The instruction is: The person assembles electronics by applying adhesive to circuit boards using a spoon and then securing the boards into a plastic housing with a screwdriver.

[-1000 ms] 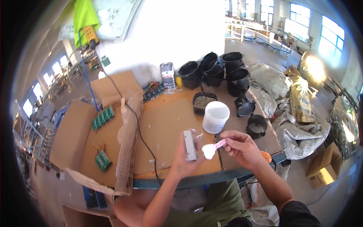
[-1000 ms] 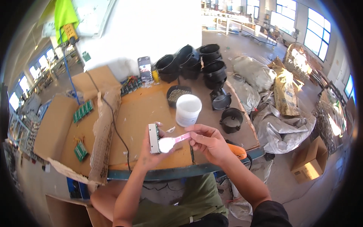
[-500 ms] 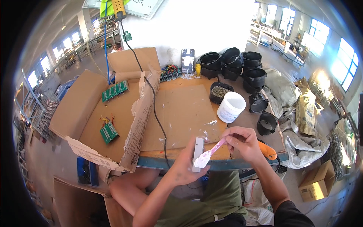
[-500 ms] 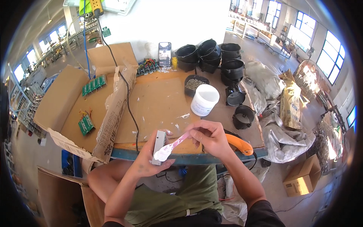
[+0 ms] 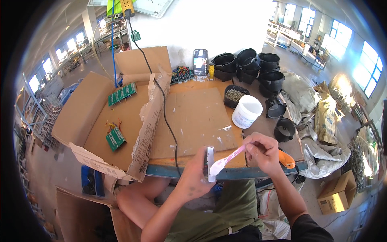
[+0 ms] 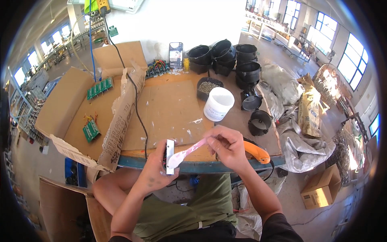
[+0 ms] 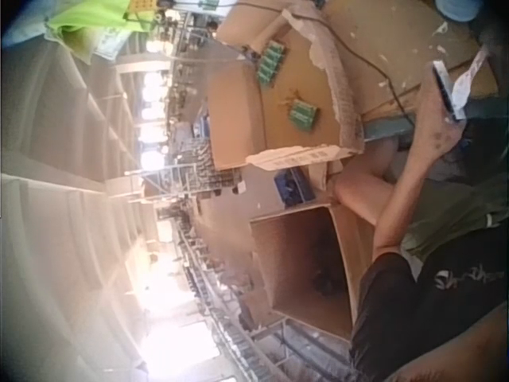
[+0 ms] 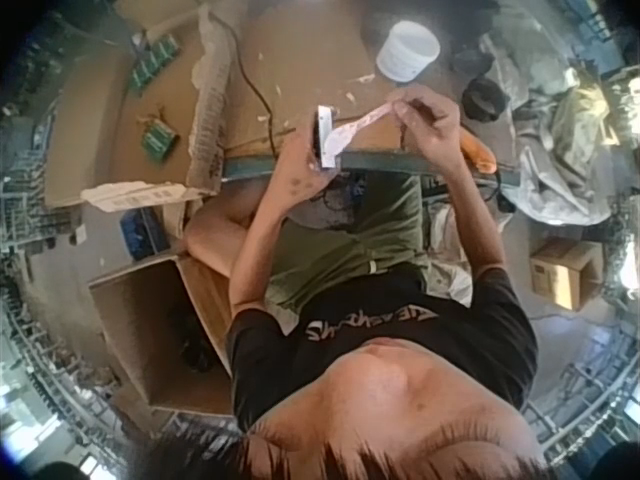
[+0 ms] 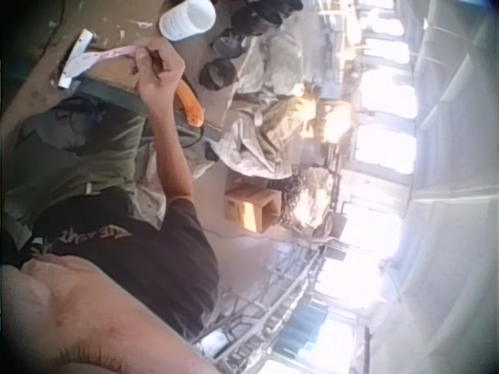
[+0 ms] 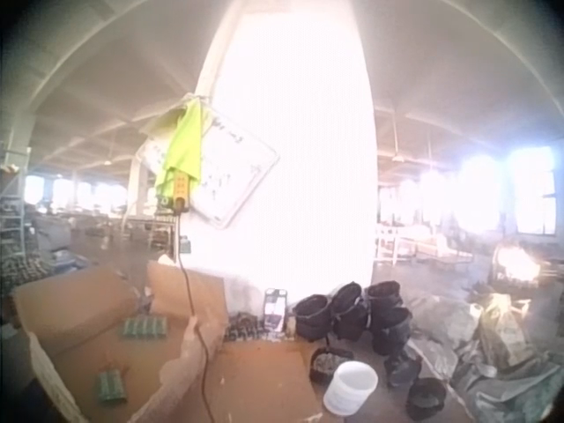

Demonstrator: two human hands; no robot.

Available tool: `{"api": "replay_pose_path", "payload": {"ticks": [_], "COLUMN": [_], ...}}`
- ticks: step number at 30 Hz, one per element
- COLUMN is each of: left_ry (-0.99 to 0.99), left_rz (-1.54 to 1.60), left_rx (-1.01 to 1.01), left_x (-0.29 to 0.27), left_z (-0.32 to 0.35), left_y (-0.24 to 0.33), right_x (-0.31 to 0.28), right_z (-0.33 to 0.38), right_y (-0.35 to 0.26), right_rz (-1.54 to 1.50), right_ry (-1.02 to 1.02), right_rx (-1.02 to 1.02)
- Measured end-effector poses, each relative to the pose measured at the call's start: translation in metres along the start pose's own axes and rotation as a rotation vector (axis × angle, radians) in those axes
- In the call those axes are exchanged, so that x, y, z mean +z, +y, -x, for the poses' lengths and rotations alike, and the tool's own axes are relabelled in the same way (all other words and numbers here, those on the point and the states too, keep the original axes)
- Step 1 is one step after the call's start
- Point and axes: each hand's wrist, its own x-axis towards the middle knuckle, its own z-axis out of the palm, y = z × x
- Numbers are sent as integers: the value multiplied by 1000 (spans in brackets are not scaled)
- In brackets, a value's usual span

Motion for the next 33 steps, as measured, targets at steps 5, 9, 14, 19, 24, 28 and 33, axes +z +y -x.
{"api": "replay_pose_path", "payload": {"ticks": [5, 9, 14, 19, 24, 28, 33], "left_ry": [19, 6, -7, -41, 7, -50, -55], "left_rz": [-31, 5, 45, 52, 99, 201, 219], "left_rx": [29, 53, 54, -11, 129, 57, 19], "left_x": [1, 1, 2, 2, 9, 18, 21], "left_z": [1, 1, 1, 1, 0, 8, 9], "left_y": [-7, -6, -5, 7, -3, -17, -19], "right_x": [0, 2, -1, -4, 0, -6, -5], "right_z": [3, -1, 0, -4, 4, -5, 3], "right_y": [6, 17, 18, 20, 11, 24, 17], "right_rz": [-102, -42, -115, -34, -123, -47, -99], "right_ry": [4, 25, 40, 103, 17, 100, 72], "right_rx": [1, -34, -38, 20, 42, 44, 78]}}
